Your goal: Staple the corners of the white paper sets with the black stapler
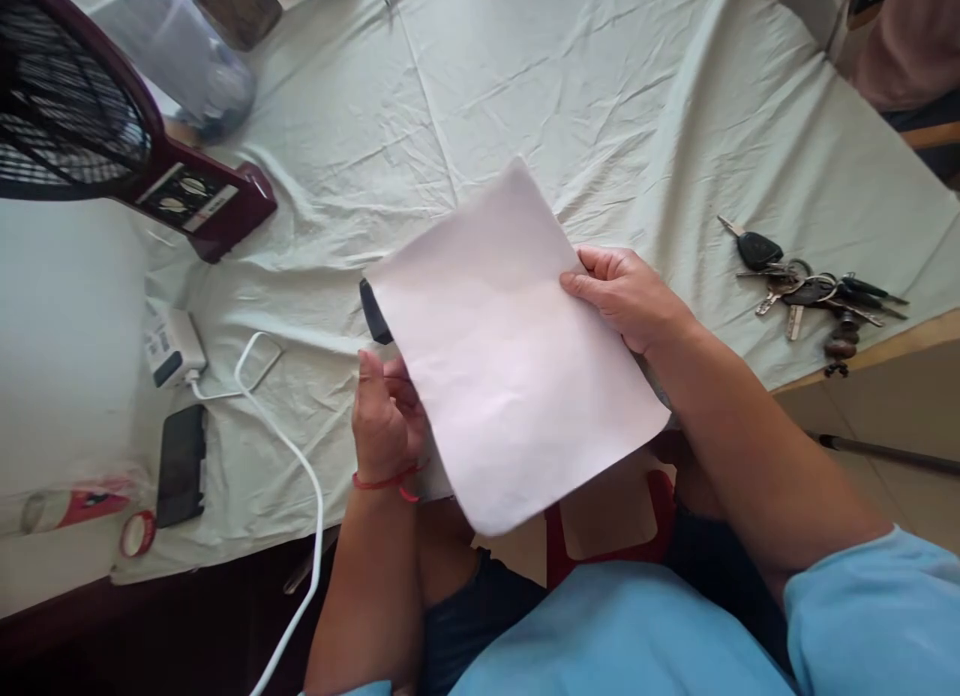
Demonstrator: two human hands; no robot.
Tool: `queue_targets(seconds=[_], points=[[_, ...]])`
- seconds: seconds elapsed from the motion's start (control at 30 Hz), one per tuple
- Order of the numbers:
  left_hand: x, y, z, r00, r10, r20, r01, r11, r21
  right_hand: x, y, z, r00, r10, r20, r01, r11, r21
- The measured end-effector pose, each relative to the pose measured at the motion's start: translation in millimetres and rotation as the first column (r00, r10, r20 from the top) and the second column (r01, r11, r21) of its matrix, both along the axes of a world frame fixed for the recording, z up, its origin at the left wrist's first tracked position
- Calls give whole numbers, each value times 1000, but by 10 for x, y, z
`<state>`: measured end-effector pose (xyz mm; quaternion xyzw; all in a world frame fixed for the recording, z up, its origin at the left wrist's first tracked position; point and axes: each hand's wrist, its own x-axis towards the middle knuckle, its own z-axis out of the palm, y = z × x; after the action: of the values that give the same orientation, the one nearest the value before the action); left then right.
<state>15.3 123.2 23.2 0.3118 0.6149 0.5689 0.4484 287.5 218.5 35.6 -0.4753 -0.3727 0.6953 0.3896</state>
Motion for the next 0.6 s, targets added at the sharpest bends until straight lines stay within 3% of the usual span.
queue_targets(seconds=[0.1, 0.2, 0.37, 0.6], points=[[-9, 13, 29, 994, -105, -44, 103, 994, -47, -9, 8, -50, 1000, 28, 12, -28, 1000, 0], [-47, 28, 27, 983, -120, -140, 112, 992, -64, -3, 18, -59, 999, 42, -10, -42, 999, 10], [-71, 28, -21, 979, -66, -193, 54, 996, -70, -19, 27, -53, 1000, -14, 1, 14, 999, 37], [-85, 42, -81, 991, -30, -132, 28, 999, -22, -37, 37, -93, 997, -63, 48, 61, 997, 41]])
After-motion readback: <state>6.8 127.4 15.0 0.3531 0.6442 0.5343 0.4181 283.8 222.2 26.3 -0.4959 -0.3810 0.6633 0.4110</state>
